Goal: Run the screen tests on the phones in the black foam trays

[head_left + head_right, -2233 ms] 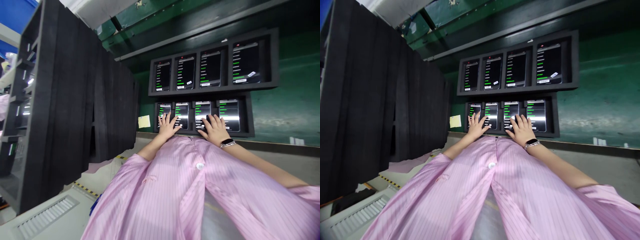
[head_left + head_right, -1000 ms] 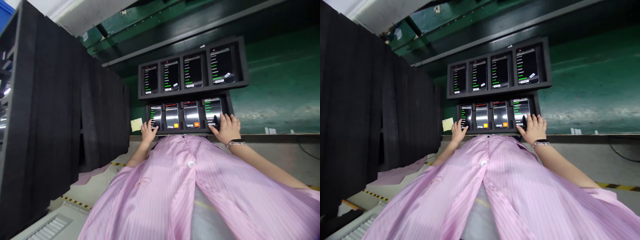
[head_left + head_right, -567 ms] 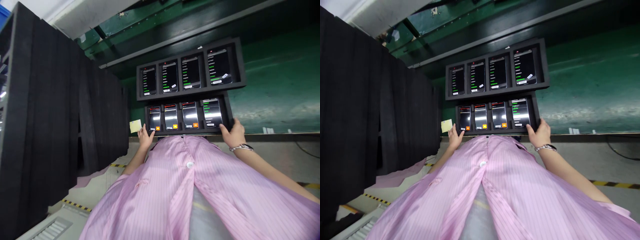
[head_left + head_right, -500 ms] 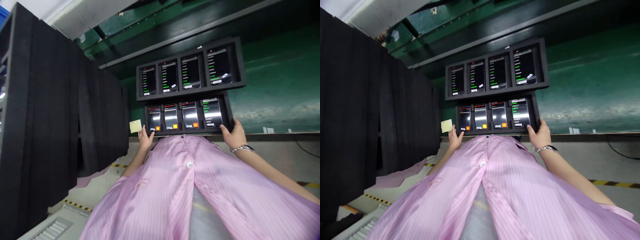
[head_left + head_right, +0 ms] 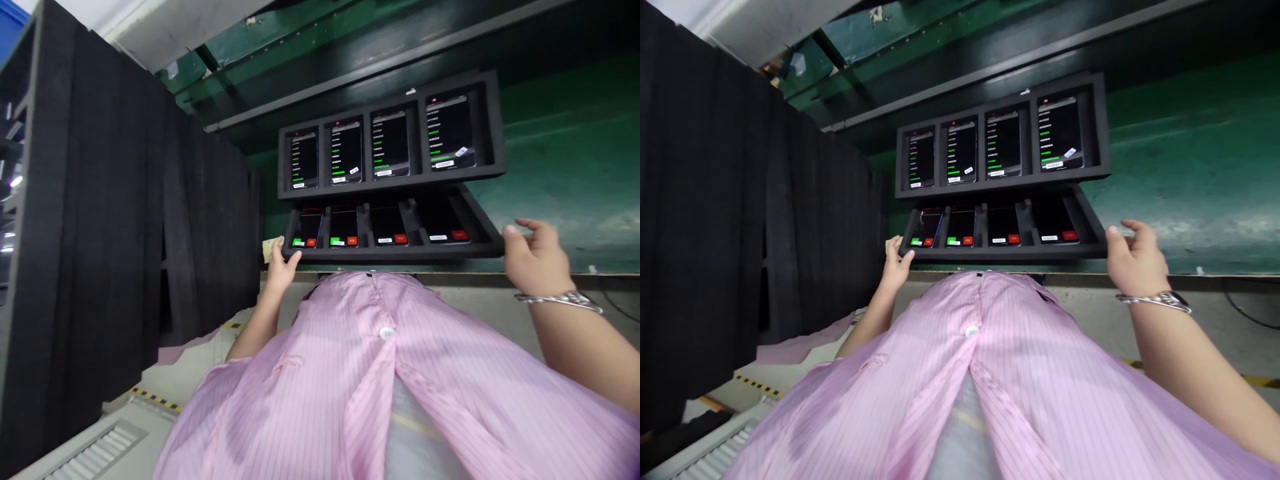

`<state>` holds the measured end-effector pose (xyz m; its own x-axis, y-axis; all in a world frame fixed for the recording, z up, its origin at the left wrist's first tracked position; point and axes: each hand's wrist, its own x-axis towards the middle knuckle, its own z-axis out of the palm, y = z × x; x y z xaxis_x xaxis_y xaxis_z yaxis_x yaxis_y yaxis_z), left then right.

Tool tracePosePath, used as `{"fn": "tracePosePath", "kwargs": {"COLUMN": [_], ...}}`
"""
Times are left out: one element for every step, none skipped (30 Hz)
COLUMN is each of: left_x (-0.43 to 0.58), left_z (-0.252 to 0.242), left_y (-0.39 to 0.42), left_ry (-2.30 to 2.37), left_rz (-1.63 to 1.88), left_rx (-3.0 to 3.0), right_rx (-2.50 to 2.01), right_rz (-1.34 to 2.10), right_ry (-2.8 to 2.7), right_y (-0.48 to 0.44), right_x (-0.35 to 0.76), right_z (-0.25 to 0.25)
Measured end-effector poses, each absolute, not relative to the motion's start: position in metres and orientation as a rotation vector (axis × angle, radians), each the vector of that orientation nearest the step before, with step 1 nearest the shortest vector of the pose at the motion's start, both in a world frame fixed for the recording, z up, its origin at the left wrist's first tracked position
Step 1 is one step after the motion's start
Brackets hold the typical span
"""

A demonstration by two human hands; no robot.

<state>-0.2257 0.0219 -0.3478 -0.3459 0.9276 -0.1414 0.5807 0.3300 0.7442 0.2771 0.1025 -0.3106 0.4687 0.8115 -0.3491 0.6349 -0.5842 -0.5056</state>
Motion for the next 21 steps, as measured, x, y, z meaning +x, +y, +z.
{"fn": "tracePosePath", "kwargs": {"left_x": [-0.221, -0.216, -0.211, -0.206, -0.201, -0.197, -0.194, -0.191, -0.190, -0.189, -0.189, -0.190, -0.191, -0.193, -0.194, -0.196, -0.197, -0.198, -0.199, -0.200, -0.200], "left_z": [-0.351, -0.355, -0.359, -0.363, -0.366, -0.369, -0.371, -0.373, -0.374, -0.375, -0.376, -0.376, -0.377, -0.377, -0.378, -0.379, -0.380, -0.381, -0.383, -0.384, -0.385], "left_y": [0.019, 0.014, 0.010, 0.005, 0.000, -0.004, -0.007, -0.009, -0.010, -0.010, -0.010, -0.010, -0.009, -0.009, -0.009, -0.009, -0.009, -0.009, -0.008, -0.007, -0.005], "left_ry": [2.051, 2.065, 2.072, 2.072, 2.071, 2.073, 2.078, 2.087, 2.096, 2.099, 2.095, 2.090, 2.086, 2.082, 2.083, 2.085, 2.086, 2.084, 2.080, 2.077, 2.074], "left_rz": [0.723, 0.615, 0.489, 0.356, 0.228, 0.114, 0.021, -0.049, -0.098, -0.127, -0.139, -0.139, -0.129, -0.110, -0.083, -0.047, -0.005, 0.044, 0.098, 0.157, 0.219], "left_rx": [1.323, 1.332, 1.356, 1.393, 1.436, 1.479, 1.514, 1.534, 1.541, 1.544, 1.548, 1.551, 1.553, 1.553, 1.548, 1.539, 1.525, 1.508, 1.487, 1.460, 1.428], "right_rx": [-2.436, -2.436, -2.406, -2.343, -2.252, -2.140, -2.025, -1.923, -1.841, -1.783, -1.741, -1.712, -1.694, -1.690, -1.707, -1.750, -1.820, -1.914, -2.016, -2.109, -2.198], "right_rz": [0.893, 0.944, 0.950, 0.904, 0.815, 0.714, 0.633, 0.589, 0.580, 0.588, 0.603, 0.620, 0.635, 0.647, 0.653, 0.652, 0.648, 0.641, 0.639, 0.647, 0.686], "right_ry": [-1.292, -1.384, -1.512, -1.666, -1.828, -1.976, -2.093, -2.171, -2.223, -2.256, -2.283, -2.309, -2.333, -2.349, -2.349, -2.324, -2.270, -2.189, -2.091, -1.989, -1.872], "right_y": [0.100, 0.097, 0.092, 0.085, 0.078, 0.071, 0.064, 0.057, 0.052, 0.048, 0.046, 0.044, 0.044, 0.044, 0.045, 0.047, 0.049, 0.053, 0.057, 0.062, 0.068], "right_x": [0.275, 0.272, 0.268, 0.263, 0.257, 0.251, 0.245, 0.239, 0.234, 0.229, 0.226, 0.223, 0.221, 0.221, 0.221, 0.222, 0.224, 0.226, 0.230, 0.234, 0.238], "right_z": [-0.317, -0.324, -0.333, -0.342, -0.352, -0.361, -0.370, -0.378, -0.385, -0.391, -0.395, -0.399, -0.401, -0.401, -0.401, -0.399, -0.397, -0.394, -0.390, -0.387, -0.384]}}
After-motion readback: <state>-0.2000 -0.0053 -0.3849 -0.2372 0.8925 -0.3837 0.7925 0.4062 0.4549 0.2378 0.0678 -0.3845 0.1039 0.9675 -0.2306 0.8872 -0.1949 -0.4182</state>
